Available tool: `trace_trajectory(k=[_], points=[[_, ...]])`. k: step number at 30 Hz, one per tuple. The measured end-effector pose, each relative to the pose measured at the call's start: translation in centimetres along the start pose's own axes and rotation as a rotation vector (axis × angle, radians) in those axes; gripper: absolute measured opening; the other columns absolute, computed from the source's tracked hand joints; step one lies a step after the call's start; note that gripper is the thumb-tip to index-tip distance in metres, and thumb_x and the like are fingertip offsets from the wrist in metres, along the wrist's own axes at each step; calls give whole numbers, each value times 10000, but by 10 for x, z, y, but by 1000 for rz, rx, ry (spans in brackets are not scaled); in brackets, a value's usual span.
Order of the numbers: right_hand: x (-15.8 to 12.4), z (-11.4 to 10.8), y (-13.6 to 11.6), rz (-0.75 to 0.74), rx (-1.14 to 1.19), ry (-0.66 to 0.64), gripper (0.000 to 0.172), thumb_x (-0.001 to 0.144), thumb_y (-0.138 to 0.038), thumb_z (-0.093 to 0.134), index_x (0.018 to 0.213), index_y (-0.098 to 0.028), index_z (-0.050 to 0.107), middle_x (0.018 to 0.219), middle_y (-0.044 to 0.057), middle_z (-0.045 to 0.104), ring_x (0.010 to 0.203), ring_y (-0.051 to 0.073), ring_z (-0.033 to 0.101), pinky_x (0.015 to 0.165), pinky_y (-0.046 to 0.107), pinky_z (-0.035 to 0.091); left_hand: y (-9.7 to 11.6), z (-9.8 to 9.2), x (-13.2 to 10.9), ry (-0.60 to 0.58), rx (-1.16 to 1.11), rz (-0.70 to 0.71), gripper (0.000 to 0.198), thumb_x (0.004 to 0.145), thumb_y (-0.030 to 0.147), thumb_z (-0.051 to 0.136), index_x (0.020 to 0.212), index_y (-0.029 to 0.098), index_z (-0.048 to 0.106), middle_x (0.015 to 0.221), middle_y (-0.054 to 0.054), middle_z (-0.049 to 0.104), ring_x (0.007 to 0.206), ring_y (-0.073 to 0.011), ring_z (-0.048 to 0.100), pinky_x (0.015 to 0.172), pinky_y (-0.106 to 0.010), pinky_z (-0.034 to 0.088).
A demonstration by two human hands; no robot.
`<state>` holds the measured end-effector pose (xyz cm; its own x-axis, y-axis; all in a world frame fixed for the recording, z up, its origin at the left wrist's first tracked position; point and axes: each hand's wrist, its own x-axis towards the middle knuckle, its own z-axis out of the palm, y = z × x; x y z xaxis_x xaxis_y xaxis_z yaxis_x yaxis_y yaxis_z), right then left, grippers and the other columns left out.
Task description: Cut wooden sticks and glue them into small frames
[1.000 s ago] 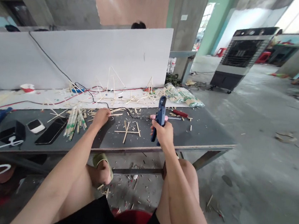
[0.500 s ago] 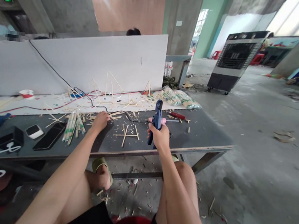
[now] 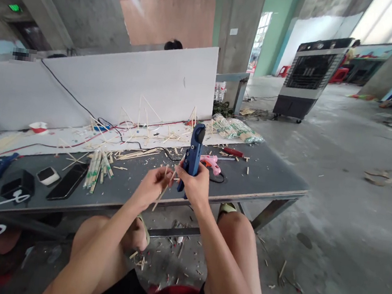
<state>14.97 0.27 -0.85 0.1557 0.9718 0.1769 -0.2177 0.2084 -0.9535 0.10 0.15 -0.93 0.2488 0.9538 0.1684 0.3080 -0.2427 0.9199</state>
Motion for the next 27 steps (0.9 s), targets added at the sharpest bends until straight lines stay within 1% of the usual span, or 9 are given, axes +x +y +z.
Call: trace_trajectory(k=[2, 5, 8, 11, 15, 17, 21, 24, 27], points=[[2, -5, 1, 22, -39, 9, 312, 660, -385, 795, 843, -185, 642, 732, 16, 652, 549, 152, 567, 545, 307, 546, -2, 9, -1, -66, -73, -13, 403, 933, 511, 543, 681, 197, 557, 635, 1, 517, 592, -134, 431, 581, -253, 322], [6, -15, 6, 34, -81, 15, 295, 659, -366, 793, 841, -191, 641, 723, 10, 655, 561, 163, 587, 569, 314, 547, -3, 12, 0, -65, -117, -28, 392, 936, 493, 556, 690, 188, 565, 655, 0, 521, 610, -127, 430, 589, -249, 323], [9, -22, 6, 54, -65, -84, 262, 667, -342, 783, 838, -196, 648, 709, 8, 660, 591, 183, 625, 604, 324, 556, -3, 13, -1, -132, -243, -84, 364, 924, 496, 587, 752, 177, 607, 657, -2, 534, 600, -118, 432, 576, -243, 332], [13, -28, 4, 55, -70, -132, 255, 672, -347, 782, 835, -193, 660, 664, 3, 653, 564, 185, 623, 586, 323, 547, -6, 13, -4, -235, -425, -164, 318, 921, 485, 607, 914, 172, 666, 762, -39, 639, 679, -131, 540, 642, -241, 420], [21, -33, 3, 41, -51, -39, 326, 654, -373, 795, 894, -177, 690, 668, 14, 664, 554, 185, 620, 575, 328, 545, -15, 11, -10, -196, -433, -230, 357, 914, 517, 612, 1041, 189, 676, 982, -100, 739, 903, -201, 685, 800, -301, 525], [27, -35, 4, 53, -23, -16, 331, 656, -385, 788, 892, -175, 692, 681, 24, 667, 558, 190, 624, 581, 341, 556, -20, 11, -11, -214, -398, -318, 416, 901, 579, 596, 1017, 190, 684, 972, -112, 755, 864, -221, 719, 764, -326, 563], [38, -37, 0, 0, -8, -58, 281, 675, -391, 772, 824, -180, 661, 672, 26, 656, 561, 192, 630, 588, 343, 558, -22, 16, -7, -358, -394, -470, 515, 882, 634, 580, 982, 140, 687, 781, -124, 741, 660, -221, 726, 586, -318, 578], [45, -40, -5, -74, -20, -74, 280, 670, -384, 779, 803, -182, 637, 663, 17, 642, 551, 174, 611, 566, 314, 539, -16, 20, -3, -465, -427, -417, 491, 889, 580, 615, 1024, 110, 667, 718, -103, 712, 633, -201, 720, 582, -294, 582], [48, -42, -7, -72, -69, -52, 288, 665, -392, 780, 793, -183, 628, 678, 14, 638, 577, 168, 612, 580, 302, 542, -11, 20, -1, -524, -442, -349, 458, 878, 524, 661, 1107, 129, 619, 776, -103, 724, 654, -205, 729, 553, -278, 577]])
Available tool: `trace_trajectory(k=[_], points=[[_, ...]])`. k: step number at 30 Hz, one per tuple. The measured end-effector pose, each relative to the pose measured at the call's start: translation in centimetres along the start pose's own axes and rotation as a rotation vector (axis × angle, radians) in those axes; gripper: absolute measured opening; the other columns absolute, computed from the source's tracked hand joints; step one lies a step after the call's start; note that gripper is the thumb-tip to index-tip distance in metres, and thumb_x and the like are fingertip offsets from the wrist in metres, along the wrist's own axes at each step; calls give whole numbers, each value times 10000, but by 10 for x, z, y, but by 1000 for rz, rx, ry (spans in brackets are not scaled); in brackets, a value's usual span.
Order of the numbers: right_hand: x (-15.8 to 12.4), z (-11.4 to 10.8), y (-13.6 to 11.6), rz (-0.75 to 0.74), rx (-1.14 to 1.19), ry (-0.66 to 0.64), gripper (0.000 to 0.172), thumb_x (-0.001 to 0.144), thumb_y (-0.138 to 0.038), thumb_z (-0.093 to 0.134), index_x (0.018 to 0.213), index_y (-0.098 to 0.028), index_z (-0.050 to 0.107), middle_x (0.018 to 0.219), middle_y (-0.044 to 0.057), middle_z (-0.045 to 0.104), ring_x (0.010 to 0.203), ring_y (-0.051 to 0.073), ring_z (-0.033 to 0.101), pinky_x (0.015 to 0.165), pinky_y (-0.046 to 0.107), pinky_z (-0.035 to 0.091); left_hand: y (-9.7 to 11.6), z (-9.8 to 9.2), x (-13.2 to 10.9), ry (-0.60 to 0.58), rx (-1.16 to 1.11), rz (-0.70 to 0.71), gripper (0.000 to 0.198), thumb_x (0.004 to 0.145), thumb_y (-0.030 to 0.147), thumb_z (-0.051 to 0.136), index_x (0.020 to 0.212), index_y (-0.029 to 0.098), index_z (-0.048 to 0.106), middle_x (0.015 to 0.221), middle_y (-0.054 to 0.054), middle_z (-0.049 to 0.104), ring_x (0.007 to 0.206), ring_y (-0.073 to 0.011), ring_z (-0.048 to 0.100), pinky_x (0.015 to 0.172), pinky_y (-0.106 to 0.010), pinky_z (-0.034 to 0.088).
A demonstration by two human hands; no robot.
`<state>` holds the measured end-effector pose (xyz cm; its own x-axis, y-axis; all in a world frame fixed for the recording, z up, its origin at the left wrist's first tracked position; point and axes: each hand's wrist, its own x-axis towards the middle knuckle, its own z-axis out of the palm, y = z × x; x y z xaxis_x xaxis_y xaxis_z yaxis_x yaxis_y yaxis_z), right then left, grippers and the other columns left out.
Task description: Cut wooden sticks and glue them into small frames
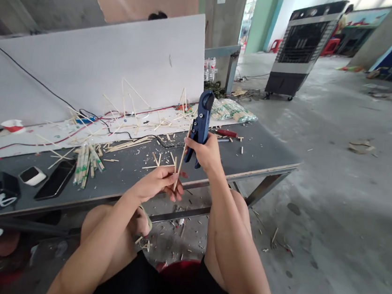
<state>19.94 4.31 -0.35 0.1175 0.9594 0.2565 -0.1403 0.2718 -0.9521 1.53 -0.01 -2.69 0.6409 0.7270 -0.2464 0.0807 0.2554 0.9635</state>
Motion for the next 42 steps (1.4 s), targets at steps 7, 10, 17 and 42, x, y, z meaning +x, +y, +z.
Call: trace_trajectory(k=[7, 10, 17, 42], points=[[-4, -3, 4, 34, -8, -5, 304, 673, -411, 791, 810, -189, 635, 706, 14, 649, 585, 155, 612, 613, 311, 559, -2, 0, 0, 8, 28, -9, 426, 850, 510, 700, 983, 109, 645, 744, -114, 725, 672, -226, 740, 567, -307, 603], [-6, -5, 6, 14, 11, -20, 307, 678, -408, 801, 829, -186, 650, 752, 29, 674, 614, 167, 633, 628, 324, 568, -4, 0, 0, 11, 23, -9, 429, 840, 523, 706, 927, 105, 666, 747, -117, 731, 689, -224, 746, 614, -322, 621], [-9, -5, 10, -11, -4, -54, 336, 698, -423, 797, 879, -169, 672, 802, 57, 709, 619, 178, 644, 619, 331, 568, -3, 1, -1, -5, 7, -59, 427, 801, 503, 755, 857, 88, 674, 773, -121, 742, 738, -230, 756, 696, -353, 638], [-80, 21, 0, 56, -909, -306, 173, 848, -348, 594, 827, -185, 645, 721, 15, 645, 602, 136, 478, 599, 253, 303, 27, -65, -51, 22, 173, 6, 363, 846, 455, 715, 800, 97, 678, 740, -116, 737, 653, -225, 738, 640, -353, 634]])
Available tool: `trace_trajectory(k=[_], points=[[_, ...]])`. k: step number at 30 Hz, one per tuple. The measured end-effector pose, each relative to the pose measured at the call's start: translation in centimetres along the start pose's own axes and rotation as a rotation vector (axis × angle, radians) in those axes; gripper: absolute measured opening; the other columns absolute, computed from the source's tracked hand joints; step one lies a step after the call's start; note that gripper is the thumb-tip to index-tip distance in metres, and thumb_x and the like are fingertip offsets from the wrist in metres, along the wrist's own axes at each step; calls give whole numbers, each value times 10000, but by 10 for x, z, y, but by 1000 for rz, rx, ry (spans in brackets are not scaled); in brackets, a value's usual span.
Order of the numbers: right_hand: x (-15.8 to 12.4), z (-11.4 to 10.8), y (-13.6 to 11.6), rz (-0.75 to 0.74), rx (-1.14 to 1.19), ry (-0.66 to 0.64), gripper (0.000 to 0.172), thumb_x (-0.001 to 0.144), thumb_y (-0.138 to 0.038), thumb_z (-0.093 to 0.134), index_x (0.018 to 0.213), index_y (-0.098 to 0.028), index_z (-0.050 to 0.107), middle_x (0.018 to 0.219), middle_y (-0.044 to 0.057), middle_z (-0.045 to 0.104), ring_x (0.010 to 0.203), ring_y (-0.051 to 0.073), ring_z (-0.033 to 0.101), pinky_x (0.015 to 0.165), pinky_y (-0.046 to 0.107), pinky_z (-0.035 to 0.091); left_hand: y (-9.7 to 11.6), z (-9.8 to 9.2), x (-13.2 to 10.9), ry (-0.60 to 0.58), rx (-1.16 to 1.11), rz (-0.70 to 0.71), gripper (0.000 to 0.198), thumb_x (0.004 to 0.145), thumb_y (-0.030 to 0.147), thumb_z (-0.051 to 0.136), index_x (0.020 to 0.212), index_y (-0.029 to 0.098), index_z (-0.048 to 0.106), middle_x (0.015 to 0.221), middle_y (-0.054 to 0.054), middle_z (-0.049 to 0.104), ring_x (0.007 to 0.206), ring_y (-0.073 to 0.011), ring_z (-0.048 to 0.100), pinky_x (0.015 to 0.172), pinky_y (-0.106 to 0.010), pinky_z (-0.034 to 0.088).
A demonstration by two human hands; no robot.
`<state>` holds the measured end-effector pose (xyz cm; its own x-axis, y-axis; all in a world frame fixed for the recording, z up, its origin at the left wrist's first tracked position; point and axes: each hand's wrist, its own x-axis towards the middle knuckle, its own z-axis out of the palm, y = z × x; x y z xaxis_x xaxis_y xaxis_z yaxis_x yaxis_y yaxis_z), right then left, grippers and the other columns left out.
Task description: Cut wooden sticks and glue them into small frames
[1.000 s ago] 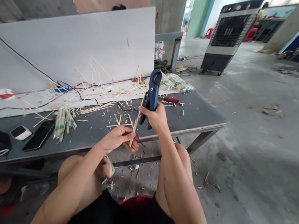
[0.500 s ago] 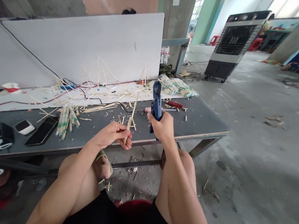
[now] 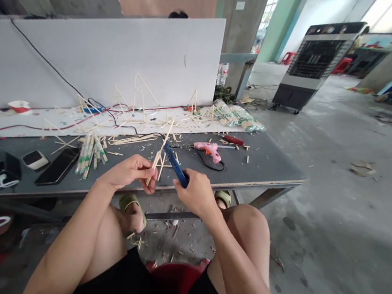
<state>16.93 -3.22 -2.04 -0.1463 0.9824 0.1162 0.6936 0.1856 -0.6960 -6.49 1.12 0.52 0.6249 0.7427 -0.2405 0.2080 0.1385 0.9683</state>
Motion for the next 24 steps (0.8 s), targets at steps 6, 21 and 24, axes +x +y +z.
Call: trace_trajectory(k=[6, 21, 24], points=[[-2, 2, -5, -23, 3, -24, 177, 845, -351, 586, 743, -207, 566, 659, -6, 596, 579, 128, 418, 578, 248, 287, -4, -3, 0, -8, -11, -60, 368, 818, 465, 738, 793, 101, 691, 717, -112, 734, 625, -222, 728, 596, -333, 623], [-4, 0, -10, 15, -140, -117, 175, 839, -342, 596, 759, -198, 655, 650, 35, 628, 551, 145, 467, 564, 293, 275, 0, -10, -6, 0, 43, -246, 361, 785, 460, 745, 694, 113, 696, 616, -93, 705, 528, -204, 693, 498, -281, 576], [-5, -1, -11, 19, -151, -132, 179, 837, -346, 608, 762, -195, 668, 636, 42, 627, 539, 148, 480, 560, 301, 287, 0, -11, -7, 2, 53, -263, 350, 776, 456, 749, 684, 123, 697, 599, -89, 697, 518, -198, 684, 486, -275, 567]])
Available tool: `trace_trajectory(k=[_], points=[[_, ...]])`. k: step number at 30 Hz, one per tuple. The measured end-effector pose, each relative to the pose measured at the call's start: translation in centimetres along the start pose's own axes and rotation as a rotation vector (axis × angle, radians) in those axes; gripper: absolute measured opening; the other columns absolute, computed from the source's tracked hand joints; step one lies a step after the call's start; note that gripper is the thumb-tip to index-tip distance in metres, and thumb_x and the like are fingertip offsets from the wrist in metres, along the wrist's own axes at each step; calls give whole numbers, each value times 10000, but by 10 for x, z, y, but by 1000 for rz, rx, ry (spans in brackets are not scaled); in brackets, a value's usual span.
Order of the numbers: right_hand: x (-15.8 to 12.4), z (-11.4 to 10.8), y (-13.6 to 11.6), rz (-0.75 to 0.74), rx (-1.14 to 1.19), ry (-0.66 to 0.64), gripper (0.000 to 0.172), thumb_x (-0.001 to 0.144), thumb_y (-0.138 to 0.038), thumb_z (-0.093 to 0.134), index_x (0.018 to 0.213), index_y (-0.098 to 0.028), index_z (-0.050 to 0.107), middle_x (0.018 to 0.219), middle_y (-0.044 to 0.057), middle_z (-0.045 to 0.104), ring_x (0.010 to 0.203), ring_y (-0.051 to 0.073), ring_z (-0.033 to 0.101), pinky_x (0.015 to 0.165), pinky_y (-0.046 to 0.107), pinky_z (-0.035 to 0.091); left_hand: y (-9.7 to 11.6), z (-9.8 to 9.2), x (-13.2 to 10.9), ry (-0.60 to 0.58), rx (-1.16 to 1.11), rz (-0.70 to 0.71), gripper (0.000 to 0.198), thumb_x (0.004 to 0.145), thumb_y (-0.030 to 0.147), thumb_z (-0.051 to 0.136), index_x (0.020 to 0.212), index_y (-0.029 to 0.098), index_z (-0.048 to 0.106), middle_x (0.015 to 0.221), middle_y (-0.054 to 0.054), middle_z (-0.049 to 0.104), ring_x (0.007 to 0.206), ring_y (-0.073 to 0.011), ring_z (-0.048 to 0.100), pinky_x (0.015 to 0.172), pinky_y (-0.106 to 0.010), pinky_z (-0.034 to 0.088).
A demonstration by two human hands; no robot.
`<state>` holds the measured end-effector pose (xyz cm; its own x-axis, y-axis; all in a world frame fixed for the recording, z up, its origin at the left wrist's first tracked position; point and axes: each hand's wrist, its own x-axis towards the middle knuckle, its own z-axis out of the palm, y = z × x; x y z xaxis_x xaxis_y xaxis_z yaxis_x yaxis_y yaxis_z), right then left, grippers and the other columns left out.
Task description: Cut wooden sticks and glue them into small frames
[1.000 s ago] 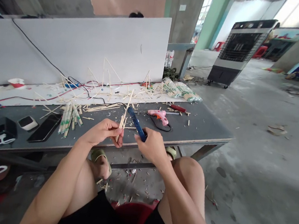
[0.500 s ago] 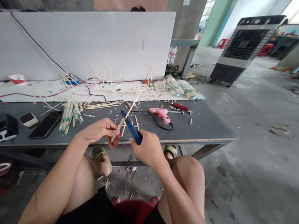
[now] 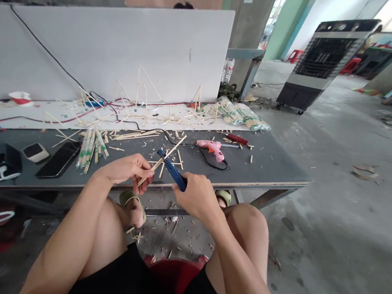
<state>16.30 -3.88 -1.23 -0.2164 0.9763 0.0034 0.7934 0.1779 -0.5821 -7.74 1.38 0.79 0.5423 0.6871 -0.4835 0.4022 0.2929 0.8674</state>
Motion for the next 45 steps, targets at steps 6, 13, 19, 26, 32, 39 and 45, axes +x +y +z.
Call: trace_trajectory(k=[6, 13, 19, 26, 32, 39, 45], points=[[1, 3, 2, -13, -13, -5, 194, 837, -348, 606, 731, -196, 666, 636, 54, 630, 561, 162, 513, 562, 306, 297, -2, -3, 1, -2, -1, -17, 325, 770, 443, 748, 697, 129, 707, 595, -94, 701, 503, -190, 674, 471, -264, 552], [0, 7, 1, 3, -29, -25, 213, 845, -352, 592, 700, -204, 640, 623, 49, 618, 559, 165, 498, 547, 307, 275, -1, -2, 0, 13, 12, -39, 318, 776, 431, 729, 682, 129, 698, 561, -80, 682, 475, -192, 665, 433, -263, 537], [1, 10, 1, 5, -21, -32, 209, 832, -347, 632, 684, -199, 631, 603, 45, 605, 538, 160, 499, 543, 304, 280, 0, -3, -3, 22, 26, -34, 323, 807, 428, 697, 654, 144, 684, 526, -62, 663, 425, -165, 630, 398, -238, 501], [1, 13, -2, 26, -33, -34, 182, 833, -325, 622, 690, -212, 620, 625, 44, 622, 574, 182, 538, 548, 295, 281, 0, -5, -6, 56, 51, 11, 335, 807, 438, 695, 637, 149, 676, 500, -44, 633, 388, -127, 575, 381, -207, 433], [4, 20, -6, 57, -38, -21, 175, 835, -320, 606, 699, -214, 636, 652, 62, 646, 600, 201, 556, 561, 298, 281, 1, -5, -9, 103, 67, 39, 333, 814, 449, 691, 665, 150, 688, 477, -22, 598, 369, -102, 522, 364, -198, 357], [12, 17, -7, 77, 20, 48, 190, 837, -337, 600, 696, -210, 613, 636, 51, 628, 590, 184, 519, 566, 287, 280, -15, -39, -4, 316, 98, 144, 441, 808, 560, 684, 919, 138, 751, 758, -77, 738, 602, -157, 649, 563, -252, 503], [20, 13, -2, 91, 107, 97, 203, 835, -360, 599, 708, -203, 604, 634, 32, 621, 591, 164, 507, 581, 263, 309, -37, -94, 31, 878, 805, 32, 219, 796, 296, 702, 624, 161, 721, 638, -86, 701, 763, -245, 687, 688, -291, 442]])
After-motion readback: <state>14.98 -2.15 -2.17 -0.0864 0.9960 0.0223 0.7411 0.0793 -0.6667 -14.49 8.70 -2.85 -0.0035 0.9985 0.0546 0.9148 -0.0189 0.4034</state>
